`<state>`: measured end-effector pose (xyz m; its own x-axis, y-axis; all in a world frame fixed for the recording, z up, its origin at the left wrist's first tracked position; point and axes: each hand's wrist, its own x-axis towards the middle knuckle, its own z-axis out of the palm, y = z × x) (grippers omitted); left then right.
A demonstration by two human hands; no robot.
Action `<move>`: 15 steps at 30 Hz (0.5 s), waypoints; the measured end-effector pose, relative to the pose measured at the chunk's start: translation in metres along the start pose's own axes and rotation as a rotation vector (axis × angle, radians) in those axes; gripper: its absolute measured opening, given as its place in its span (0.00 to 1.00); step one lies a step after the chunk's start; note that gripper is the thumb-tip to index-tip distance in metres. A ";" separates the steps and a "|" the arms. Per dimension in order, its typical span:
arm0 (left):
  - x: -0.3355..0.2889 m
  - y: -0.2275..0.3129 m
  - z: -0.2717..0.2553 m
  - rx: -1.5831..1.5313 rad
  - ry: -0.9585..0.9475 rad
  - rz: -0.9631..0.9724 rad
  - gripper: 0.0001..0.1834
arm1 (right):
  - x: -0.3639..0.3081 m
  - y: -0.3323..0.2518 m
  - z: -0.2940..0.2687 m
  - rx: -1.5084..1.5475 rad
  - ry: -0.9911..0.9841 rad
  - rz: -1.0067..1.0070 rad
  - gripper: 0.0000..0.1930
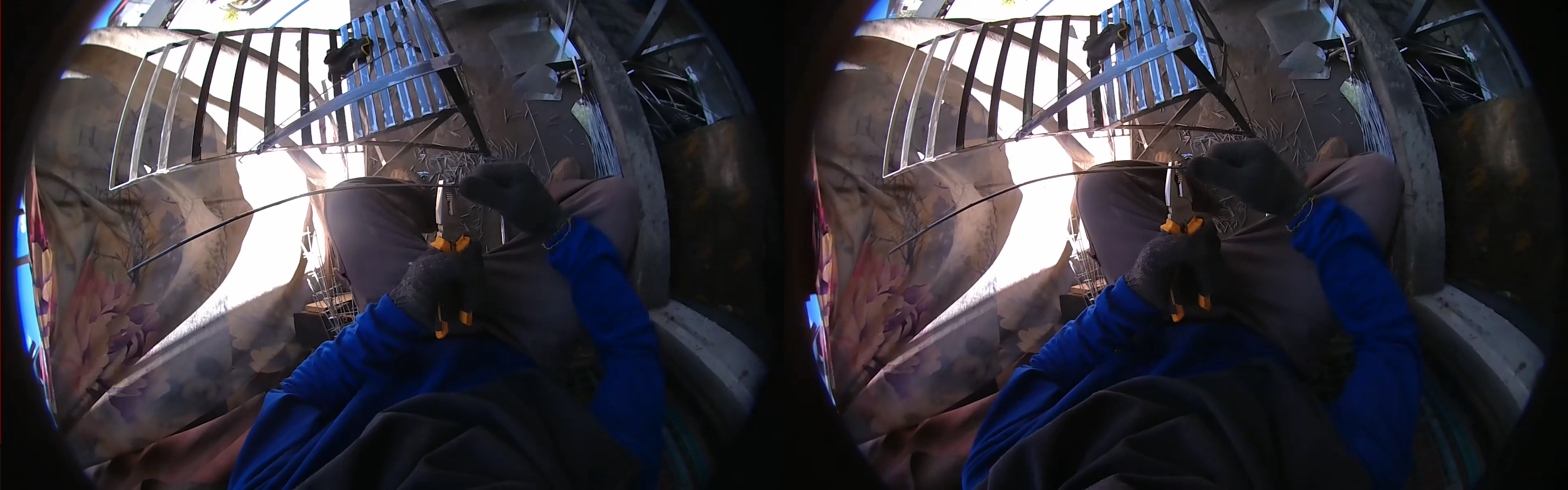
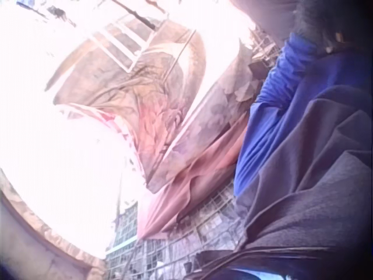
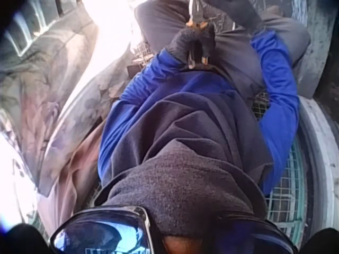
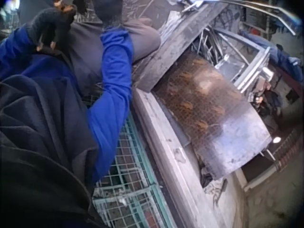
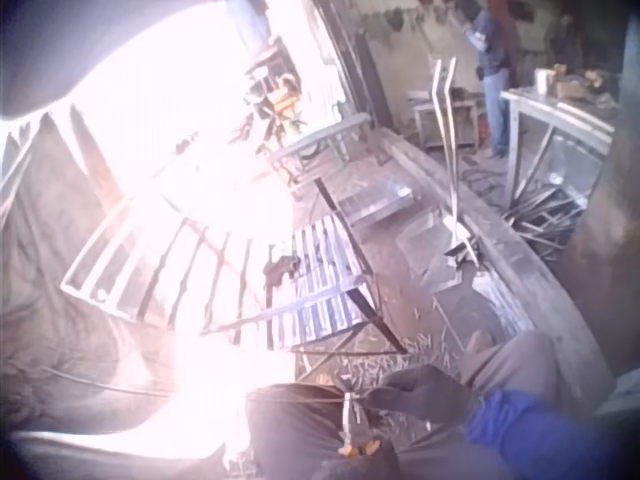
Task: Repairing a metal rack structure by twisting wires with pliers while sitting in a workshop area.
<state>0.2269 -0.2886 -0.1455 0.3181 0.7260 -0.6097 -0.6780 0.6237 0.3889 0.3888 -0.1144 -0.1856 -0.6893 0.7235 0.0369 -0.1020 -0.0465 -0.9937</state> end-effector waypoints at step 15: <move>-0.014 0.016 0.000 0.624 0.231 0.007 0.11 | -0.002 -0.017 -0.002 -0.536 -0.016 0.034 0.22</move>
<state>0.2117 -0.2886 -0.1310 0.1177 0.6933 -0.7109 -0.1469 0.7202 0.6780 0.3928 -0.1136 -0.1693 -0.6974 0.7167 0.0013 0.2979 0.2916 -0.9090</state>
